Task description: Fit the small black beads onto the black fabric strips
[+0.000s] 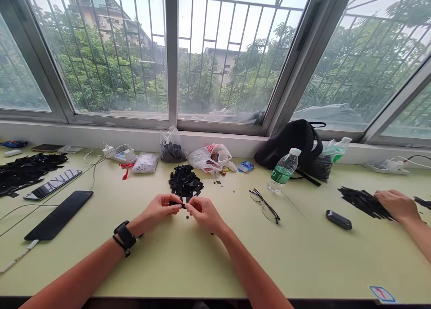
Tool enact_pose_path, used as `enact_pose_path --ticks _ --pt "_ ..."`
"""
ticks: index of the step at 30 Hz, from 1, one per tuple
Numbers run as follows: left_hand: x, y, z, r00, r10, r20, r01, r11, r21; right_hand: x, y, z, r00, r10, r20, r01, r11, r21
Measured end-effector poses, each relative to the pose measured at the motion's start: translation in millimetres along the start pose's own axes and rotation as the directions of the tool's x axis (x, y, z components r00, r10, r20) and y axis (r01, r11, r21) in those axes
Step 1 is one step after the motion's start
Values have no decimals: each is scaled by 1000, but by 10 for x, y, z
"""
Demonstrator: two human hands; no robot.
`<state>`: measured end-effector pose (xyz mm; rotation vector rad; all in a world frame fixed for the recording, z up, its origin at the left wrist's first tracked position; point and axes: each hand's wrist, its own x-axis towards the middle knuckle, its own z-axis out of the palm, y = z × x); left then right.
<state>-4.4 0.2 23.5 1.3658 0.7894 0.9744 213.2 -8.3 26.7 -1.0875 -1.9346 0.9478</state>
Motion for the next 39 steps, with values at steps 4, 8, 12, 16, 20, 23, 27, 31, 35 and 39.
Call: enact_pose_path --ticks 4,8,12,16,20,23,27,31,35,39 --pt "44 -56 -9 999 16 -37 -11 992 128 3 5 -48 999 41 -22 -42 999 -34" --pt "53 -75 -21 998 12 -61 7 955 298 -2 22 -100 991 131 18 -130 991 -15" --pt "41 -91 -18 996 8 -86 28 911 411 -21 69 -106 978 205 42 -205 979 -17" --pt "21 -96 26 995 4 -104 50 857 513 -30 115 -80 959 279 55 -276 959 -56" --pt "-1 -89 79 995 2 -100 61 779 625 -25 123 -53 959 280 44 -275 957 -94" --pt "-9 -92 96 995 9 -102 60 753 656 -20 113 -39 963 268 31 -262 957 -127" --pt "-8 -103 90 994 31 -101 45 746 665 -20 112 -29 964 265 26 -259 956 -136" --pt "1 -116 74 993 55 -101 23 767 641 -19 121 -27 966 258 28 -254 961 -112" --pt "11 -124 64 993 49 -111 29 795 606 -10 135 -21 968 248 29 -243 963 -115" --pt "8 -122 68 991 62 -117 22 793 609 2 165 -11 969 244 25 -239 961 -139"
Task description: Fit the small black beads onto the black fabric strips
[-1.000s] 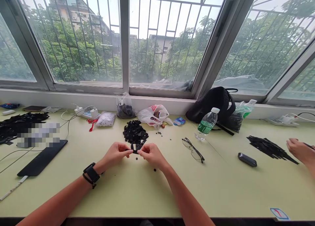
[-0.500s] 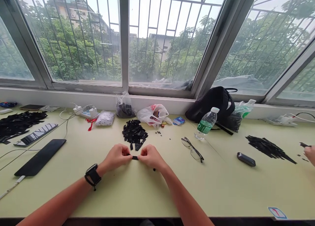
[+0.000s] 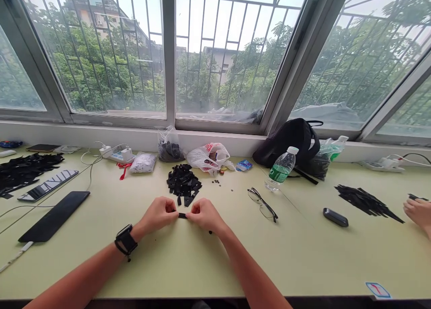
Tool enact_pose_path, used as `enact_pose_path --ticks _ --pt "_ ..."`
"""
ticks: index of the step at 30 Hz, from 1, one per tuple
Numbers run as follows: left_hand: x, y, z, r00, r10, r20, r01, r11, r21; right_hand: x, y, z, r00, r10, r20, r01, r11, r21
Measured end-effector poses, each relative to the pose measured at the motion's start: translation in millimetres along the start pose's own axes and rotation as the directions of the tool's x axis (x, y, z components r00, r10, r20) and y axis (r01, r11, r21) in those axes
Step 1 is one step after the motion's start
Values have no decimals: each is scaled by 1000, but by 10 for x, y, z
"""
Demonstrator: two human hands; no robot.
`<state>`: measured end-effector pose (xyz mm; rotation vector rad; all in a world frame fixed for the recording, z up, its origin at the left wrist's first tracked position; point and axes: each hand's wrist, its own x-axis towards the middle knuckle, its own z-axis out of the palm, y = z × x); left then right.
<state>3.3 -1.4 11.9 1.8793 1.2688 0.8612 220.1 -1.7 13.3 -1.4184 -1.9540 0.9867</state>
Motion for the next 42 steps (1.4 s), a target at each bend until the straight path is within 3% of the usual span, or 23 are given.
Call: enact_pose_path --ticks 9,13,18,22,26,36,42 --pt "3 23 15 1000 -21 -20 22 999 43 27 1 26 999 28 -25 -29 999 -36" --pt "4 2 4 999 23 -34 -23 1000 7 12 -12 15 999 -3 -37 4 1000 16" --pt "34 -15 -57 1000 -5 7 7 968 -249 -17 -77 -6 996 -68 -52 78 972 220" --pt "36 73 -90 993 -31 114 87 844 -529 -12 -119 -1 996 -89 1 83 930 357" --pt "8 148 -86 977 -9 215 154 725 -671 -11 -136 -4 995 -101 6 90 913 397" --pt "-18 100 -75 969 84 232 71 805 -590 -59 -205 -29 994 -105 10 93 925 367" --pt "-13 106 -97 965 116 235 50 798 -600 -52 -188 -65 996 -91 -12 89 929 359"
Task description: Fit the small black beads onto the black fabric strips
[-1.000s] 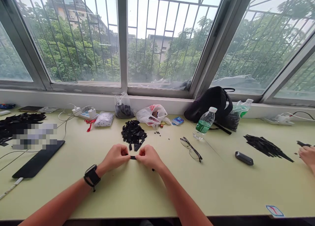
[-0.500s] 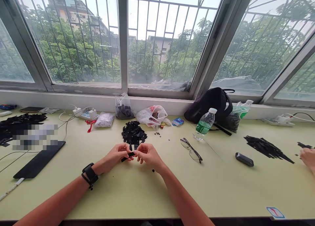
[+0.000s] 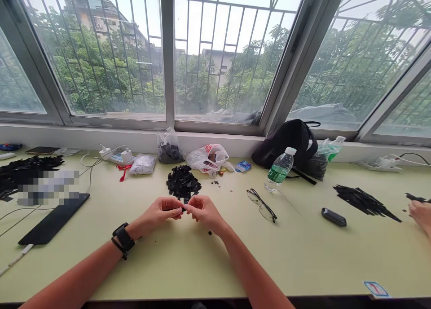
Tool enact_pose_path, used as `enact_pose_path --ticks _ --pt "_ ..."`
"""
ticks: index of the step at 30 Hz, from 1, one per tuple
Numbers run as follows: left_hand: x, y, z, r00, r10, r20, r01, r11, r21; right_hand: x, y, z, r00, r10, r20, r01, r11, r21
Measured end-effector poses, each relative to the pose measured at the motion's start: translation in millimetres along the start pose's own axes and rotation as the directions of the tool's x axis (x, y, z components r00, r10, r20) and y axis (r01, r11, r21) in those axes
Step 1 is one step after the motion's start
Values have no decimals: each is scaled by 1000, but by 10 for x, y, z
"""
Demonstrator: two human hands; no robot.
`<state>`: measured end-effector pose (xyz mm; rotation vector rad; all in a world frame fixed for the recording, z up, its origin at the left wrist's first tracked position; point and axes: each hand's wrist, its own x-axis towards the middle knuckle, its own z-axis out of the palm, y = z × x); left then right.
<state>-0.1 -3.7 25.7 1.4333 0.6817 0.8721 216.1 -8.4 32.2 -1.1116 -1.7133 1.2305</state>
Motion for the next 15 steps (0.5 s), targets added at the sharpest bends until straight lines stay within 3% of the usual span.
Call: enact_pose_path --ticks 15 --pt "-10 -36 20 999 32 19 -30 997 -71 30 25 -26 1000 -7 -4 7 998 61"
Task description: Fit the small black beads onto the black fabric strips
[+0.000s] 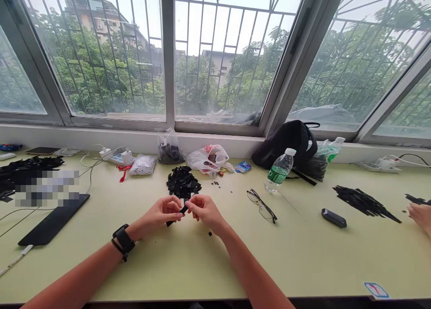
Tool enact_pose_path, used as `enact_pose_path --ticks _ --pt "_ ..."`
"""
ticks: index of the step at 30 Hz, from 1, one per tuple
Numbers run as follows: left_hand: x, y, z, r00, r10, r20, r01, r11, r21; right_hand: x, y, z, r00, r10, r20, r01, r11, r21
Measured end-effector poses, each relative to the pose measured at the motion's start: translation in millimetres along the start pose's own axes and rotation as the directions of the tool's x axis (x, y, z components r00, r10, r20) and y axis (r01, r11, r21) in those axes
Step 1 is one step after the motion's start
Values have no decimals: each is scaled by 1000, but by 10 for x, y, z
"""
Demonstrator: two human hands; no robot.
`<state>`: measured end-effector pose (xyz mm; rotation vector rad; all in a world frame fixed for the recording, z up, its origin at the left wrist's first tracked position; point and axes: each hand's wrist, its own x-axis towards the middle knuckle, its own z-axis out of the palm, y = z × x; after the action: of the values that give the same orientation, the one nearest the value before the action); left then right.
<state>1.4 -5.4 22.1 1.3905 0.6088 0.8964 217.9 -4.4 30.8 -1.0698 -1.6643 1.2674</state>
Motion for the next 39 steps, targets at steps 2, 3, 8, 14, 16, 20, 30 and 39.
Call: enact_pose_path --ticks 2,3,8,14,16,20,30,39 --pt "-2 14 13 1000 -8 20 8 1000 -12 -3 9 16 1000 -4 7 5 1000 -5" --pt "-2 20 18 999 -17 32 18 1000 -9 -6 10 28 1000 -7 12 7 1000 -11" --pt "0 23 17 998 -60 28 59 998 34 -14 -34 45 1000 -25 18 26 998 -50" --pt "14 12 -16 996 -84 -23 84 996 7 6 -64 -452 941 -91 -326 87 996 -27" --pt "17 9 -14 995 -86 -42 86 996 -4 -10 -38 -648 928 -38 -371 15 998 -64" --pt "13 -6 -4 993 -92 -69 92 996 0 -80 12 -799 975 66 -211 -129 945 -301" --pt "16 -10 -23 987 -109 -115 107 994 -25 -72 164 -729 982 180 57 -133 874 -468" --pt "21 -43 -38 988 -102 -114 98 995 -35 -34 246 -670 998 65 -27 -69 812 -580"
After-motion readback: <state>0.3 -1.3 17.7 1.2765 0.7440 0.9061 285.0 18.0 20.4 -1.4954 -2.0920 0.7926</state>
